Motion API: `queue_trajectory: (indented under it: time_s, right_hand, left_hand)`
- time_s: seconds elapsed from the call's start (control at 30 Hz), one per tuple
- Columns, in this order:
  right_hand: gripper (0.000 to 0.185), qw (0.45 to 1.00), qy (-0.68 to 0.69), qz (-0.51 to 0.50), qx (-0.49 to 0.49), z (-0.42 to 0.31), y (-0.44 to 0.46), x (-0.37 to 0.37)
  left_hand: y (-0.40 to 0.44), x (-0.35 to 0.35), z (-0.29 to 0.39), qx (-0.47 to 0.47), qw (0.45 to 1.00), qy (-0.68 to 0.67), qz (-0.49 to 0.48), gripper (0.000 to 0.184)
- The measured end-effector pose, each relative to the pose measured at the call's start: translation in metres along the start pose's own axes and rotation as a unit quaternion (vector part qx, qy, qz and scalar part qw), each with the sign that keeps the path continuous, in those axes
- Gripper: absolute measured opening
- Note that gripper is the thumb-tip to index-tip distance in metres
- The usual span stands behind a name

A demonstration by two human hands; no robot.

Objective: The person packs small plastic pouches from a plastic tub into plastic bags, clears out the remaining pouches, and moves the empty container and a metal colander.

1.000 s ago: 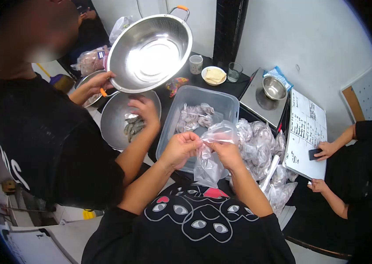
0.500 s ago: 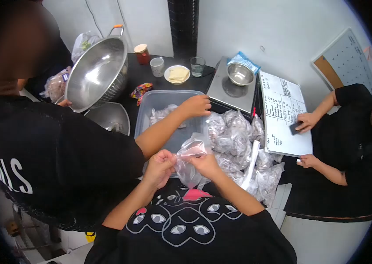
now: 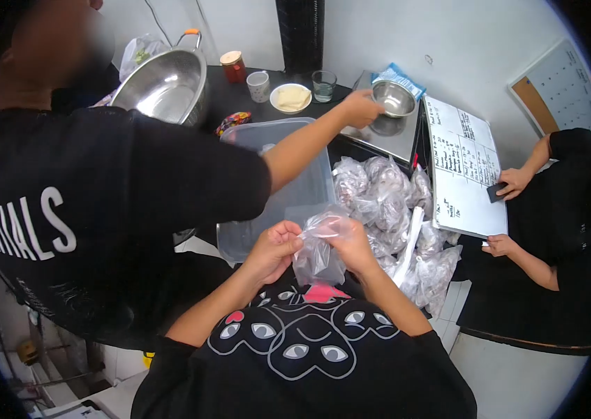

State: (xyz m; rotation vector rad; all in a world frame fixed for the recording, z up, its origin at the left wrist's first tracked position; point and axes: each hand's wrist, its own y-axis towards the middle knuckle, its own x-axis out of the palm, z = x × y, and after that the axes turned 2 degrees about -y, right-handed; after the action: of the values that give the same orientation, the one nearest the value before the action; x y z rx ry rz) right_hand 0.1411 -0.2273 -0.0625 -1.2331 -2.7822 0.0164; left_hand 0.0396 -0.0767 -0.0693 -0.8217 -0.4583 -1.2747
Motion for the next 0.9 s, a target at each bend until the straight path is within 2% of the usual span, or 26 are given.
queue_trajectory:
  time_s: [0.07,0.17,0.2,0.3,0.37,0.4,0.47,0.57,0.63,0.67,0.7,0.73,0.77,0.8,0.83,0.87,0.9]
  right_hand:
    - [0.007,0.999,-0.001,0.041,0.035,-0.001,0.0,-0.002]
    - [0.008,0.999,0.013,0.03,0.028,0.004,0.009,-0.016]
    - [0.009,0.995,0.082,0.033,0.047,0.005,0.011,-0.021]
    - [0.01,0.954,0.283,0.038,0.093,0.007,0.008,-0.027]
    - [0.011,0.907,0.404,0.034,0.117,0.006,0.007,-0.03]
    - [0.011,0.89,0.431,0.063,0.135,0.005,0.007,-0.033]
    - [0.012,0.85,0.483,0.118,0.173,0.007,0.007,-0.04]
    - [0.013,0.827,0.548,-0.095,0.086,0.047,0.005,-0.057]
    - [0.02,0.892,0.429,-0.118,0.077,0.034,-0.004,-0.051]
    - [0.024,0.918,0.366,-0.131,0.073,0.024,-0.008,-0.048]
    - [0.028,0.967,0.165,-0.184,0.06,0.014,-0.008,-0.047]
    - [0.031,0.971,-0.043,-0.233,0.041,0.005,-0.006,-0.048]
    - [0.035,0.929,-0.248,-0.276,0.013,0.001,-0.001,-0.048]
    - [0.043,0.909,-0.364,-0.201,-0.024,0.007,0.002,-0.045]
    - [0.05,0.872,-0.471,-0.119,-0.066,0.015,0.004,-0.043]
    - [0.058,0.816,-0.567,-0.03,-0.108,0.019,0.009,-0.04]
    - [0.071,0.866,-0.5,0.02,0.013,-0.011,0.011,-0.025]
  left_hand:
    - [0.002,-0.007,0.0,-0.024,0.999,0.031,0.026,0.013]
    - [0.001,-0.021,-0.003,-0.028,0.997,0.053,0.056,0.007]
    - [0.002,-0.015,0.0,-0.026,0.996,0.057,0.061,0.005]
    - [-0.002,0.007,0.009,0.034,0.991,-0.086,0.093,0.004]
    - [0.002,-0.002,0.012,0.065,0.968,-0.152,0.189,0.005]
    - [0.004,-0.011,0.013,0.08,0.95,-0.186,0.238,0.006]
    - [0.004,-0.036,0.016,0.073,0.956,-0.226,0.176,0.008]
    - [-0.001,-0.052,0.02,0.01,0.954,-0.271,0.124,0.008]
    - [0.002,-0.066,0.022,-0.055,0.942,-0.325,0.068,0.007]
    - [0.004,-0.067,0.022,-0.043,0.959,-0.259,0.108,0.008]
    - [0.007,-0.063,0.024,-0.029,0.97,-0.191,0.15,0.008]
    - [0.003,-0.059,0.025,-0.032,0.983,-0.116,0.139,0.008]
    - [-0.001,-0.054,0.027,-0.033,0.99,-0.04,0.128,0.008]
    - [-0.011,-0.045,0.03,-0.051,0.996,0.046,0.062,0.008]
    - [-0.018,-0.033,0.034,-0.068,0.989,0.133,-0.004,0.007]
    - [-0.021,-0.02,0.034,-0.087,0.967,0.238,-0.022,0.004]
    - [-0.023,-0.017,0.03,-0.106,0.959,0.261,-0.041,0.006]
